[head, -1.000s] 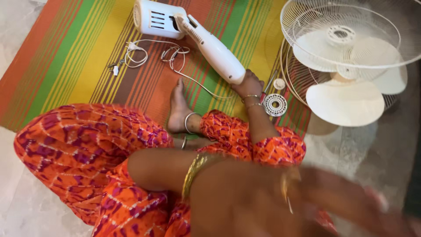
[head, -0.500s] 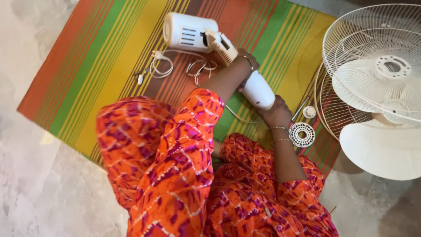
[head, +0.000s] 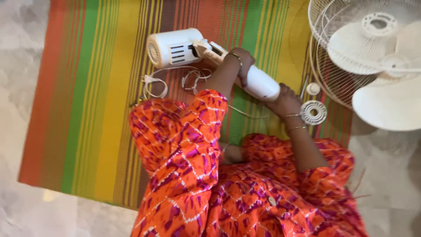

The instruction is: The person sits on a mat and uses a screwdriver to tighten screws on the internal housing of a white handheld appliance. They then attach the outer casing to the main body, aligning and pressing the parts together to complete the assembly.

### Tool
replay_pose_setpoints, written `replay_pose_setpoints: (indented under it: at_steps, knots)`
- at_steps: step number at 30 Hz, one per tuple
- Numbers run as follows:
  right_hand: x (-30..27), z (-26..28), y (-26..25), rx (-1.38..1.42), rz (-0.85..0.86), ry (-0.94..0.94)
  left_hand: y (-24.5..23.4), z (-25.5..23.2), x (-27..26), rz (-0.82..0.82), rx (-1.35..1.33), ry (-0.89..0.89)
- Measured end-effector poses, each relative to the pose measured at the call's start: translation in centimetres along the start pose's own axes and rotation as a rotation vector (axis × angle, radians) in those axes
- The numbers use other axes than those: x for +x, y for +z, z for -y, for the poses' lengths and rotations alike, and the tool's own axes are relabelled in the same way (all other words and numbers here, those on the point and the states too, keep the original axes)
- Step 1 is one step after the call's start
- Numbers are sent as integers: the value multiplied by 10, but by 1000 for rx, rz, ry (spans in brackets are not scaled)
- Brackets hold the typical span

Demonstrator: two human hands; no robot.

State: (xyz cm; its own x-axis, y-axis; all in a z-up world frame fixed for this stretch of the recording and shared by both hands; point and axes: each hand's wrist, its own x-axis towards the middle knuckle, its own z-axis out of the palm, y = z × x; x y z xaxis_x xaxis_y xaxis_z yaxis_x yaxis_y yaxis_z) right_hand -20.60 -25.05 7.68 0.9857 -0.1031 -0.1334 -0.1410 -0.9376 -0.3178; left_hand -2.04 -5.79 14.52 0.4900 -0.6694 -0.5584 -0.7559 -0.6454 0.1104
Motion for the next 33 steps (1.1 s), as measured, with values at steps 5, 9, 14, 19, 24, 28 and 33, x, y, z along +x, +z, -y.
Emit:
replay_pose_setpoints:
  at_steps: [5, 9, 14, 19, 24, 28, 33]
  knots:
    - [-2, 30, 27, -85, -410, -258, 17, -3, 3, -116, 1, 85]
    - [22, 56, 40, -76, -347, -195, 30, -10, 6, -180, -47, 123]
    - [19, 60, 35, -73, -296, -170, 39, -7, 12, -190, -62, 172]
    - [14, 63, 32, -40, -312, -169, 44, -8, 13, -210, -92, 191]
    - [18, 61, 30, -59, -308, -201, 77, -4, 2, -557, 42, 284]
    - [19, 54, 34, -58, -306, -231, 115, -2, -5, -913, 187, 206]
    - [26, 50, 33, -3, -258, -249, 119, -13, 14, -841, 152, 28]
